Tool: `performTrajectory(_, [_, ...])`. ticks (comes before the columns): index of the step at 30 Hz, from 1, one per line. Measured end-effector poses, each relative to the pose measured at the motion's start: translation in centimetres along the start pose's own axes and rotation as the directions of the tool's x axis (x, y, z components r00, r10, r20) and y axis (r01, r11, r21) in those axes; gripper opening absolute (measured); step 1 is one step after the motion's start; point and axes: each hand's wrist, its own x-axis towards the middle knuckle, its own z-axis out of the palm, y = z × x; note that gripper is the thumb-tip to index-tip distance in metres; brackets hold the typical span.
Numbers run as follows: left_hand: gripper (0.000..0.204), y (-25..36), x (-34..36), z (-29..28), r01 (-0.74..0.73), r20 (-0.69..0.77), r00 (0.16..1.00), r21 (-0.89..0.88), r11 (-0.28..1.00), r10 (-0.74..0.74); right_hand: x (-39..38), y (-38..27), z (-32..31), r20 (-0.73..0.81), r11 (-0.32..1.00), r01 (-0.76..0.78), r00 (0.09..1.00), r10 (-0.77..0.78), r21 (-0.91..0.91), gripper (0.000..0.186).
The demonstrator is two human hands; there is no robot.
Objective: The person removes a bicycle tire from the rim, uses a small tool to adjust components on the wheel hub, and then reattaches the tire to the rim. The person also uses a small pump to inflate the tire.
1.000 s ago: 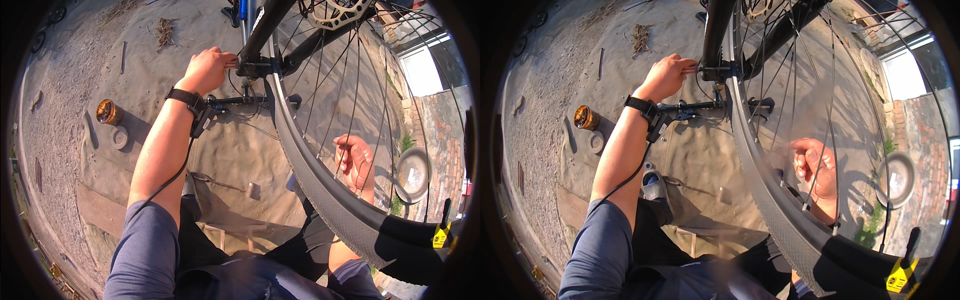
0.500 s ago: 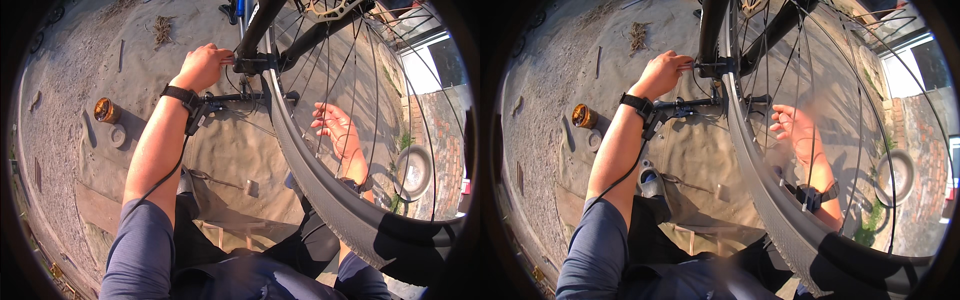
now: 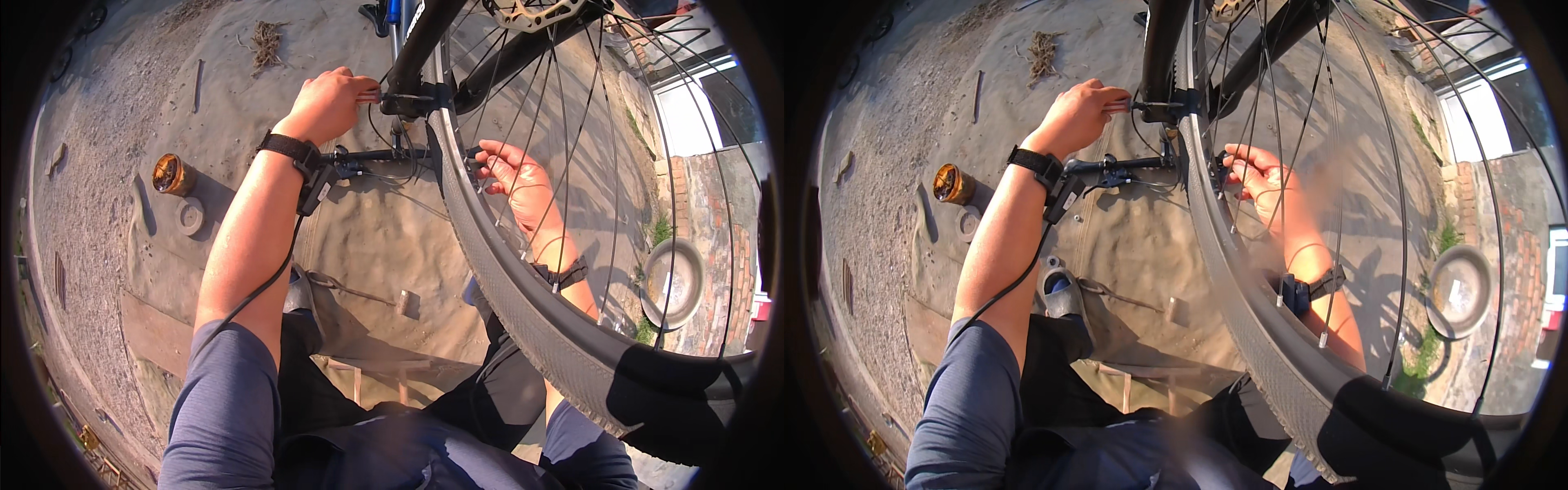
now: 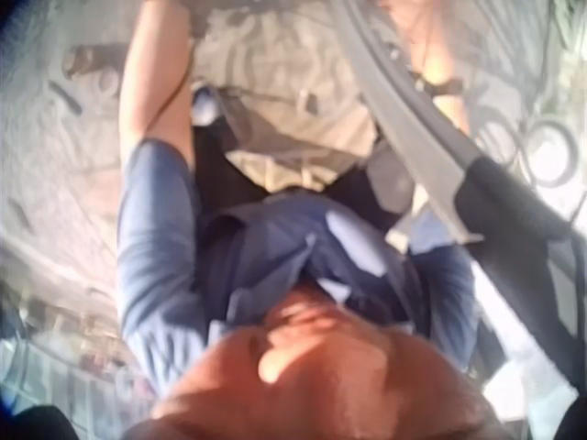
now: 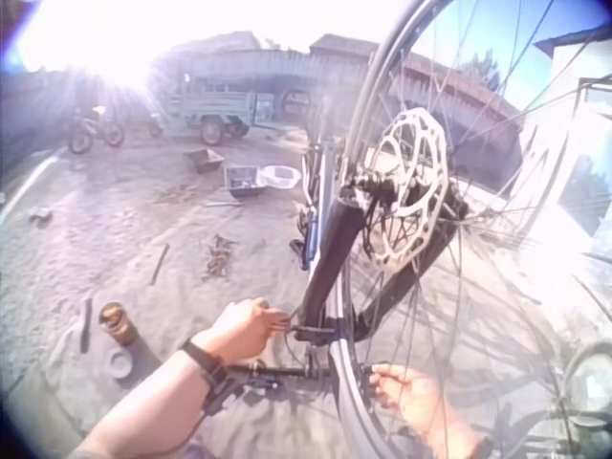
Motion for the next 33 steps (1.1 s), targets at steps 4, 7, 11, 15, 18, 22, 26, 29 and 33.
performTrajectory(4, [0.044, -0.1, -0.3, -0.7, 0.0, 0.089, 0.996, -0.111, 0.994, 0.01, 0.8, 1.0, 0.5, 0.006, 0.998, 0.0, 1.0, 0.0, 0.069, 0.03])
performTrajectory(7, [0.046, -0.5, 0.0, -2.1, -0.054, 0.125, 0.99, -0.126, 0.991, 0.07, 0.1, -0.4, 0.1, -0.074, 1.0, 0.025, 0.997, -0.026, -0.014, 0.028])
performTrajectory(11, [0.047, -4.5, -3.3, -5.3, 0.011, 0.258, 0.966, -0.078, 0.997, 0.01, 0.4, 0.1, 2.4, 0.03, 0.994, -0.051, 0.998, 0.048, 0.097, 0.026])
performTrajectory(15, [0.048, -9.1, -7.8, -6.1, 0.135, 0.291, 0.952, -0.131, 0.982, -0.092, -1.5, -1.4, 2.9, 0.049, 0.99, -0.023, 0.999, 0.016, 0.142, 0.026])
performTrajectory(18, [0.046, -12.5, -14.0, -5.4, 0.19, 0.312, 0.935, -0.031, 0.981, -0.171, -2.2, -2.2, 2.2, 0.06, 0.992, -0.098, 0.994, 0.093, 0.074, 0.021])
performTrajectory(22, [0.048, -14.7, -23.3, -2.2, 0.458, 0.481, 0.767, 0.056, 0.887, -0.426, -3.2, -2.0, 2.0, 0.035, 0.995, -0.097, 0.995, 0.096, 0.017, 0.018])
performTrajectory(26, [0.047, -14.5, -33.0, 3.1, 0.661, 0.454, 0.656, 0.041, 0.75, -0.603, -4.3, -2.0, 1.9, 0.038, 0.995, -0.096, 0.995, 0.097, -0.025, 0.017])
performTrajectory(29, [0.054, -13.4, -39.8, 7.3, 0.818, 0.408, 0.507, 0.05, 0.573, -0.759, -5.1, -1.9, 1.8, 0.045, 0.995, -0.082, 0.995, 0.084, -0.049, 0.017])
performTrajectory(33, [0.054, -11.7, -46.0, 11.3, 0.919, 0.341, 0.359, 0.033, 0.393, -0.869, -5.8, -1.6, 1.2, 0.043, 0.995, -0.059, 0.997, 0.063, -0.085, 0.017])
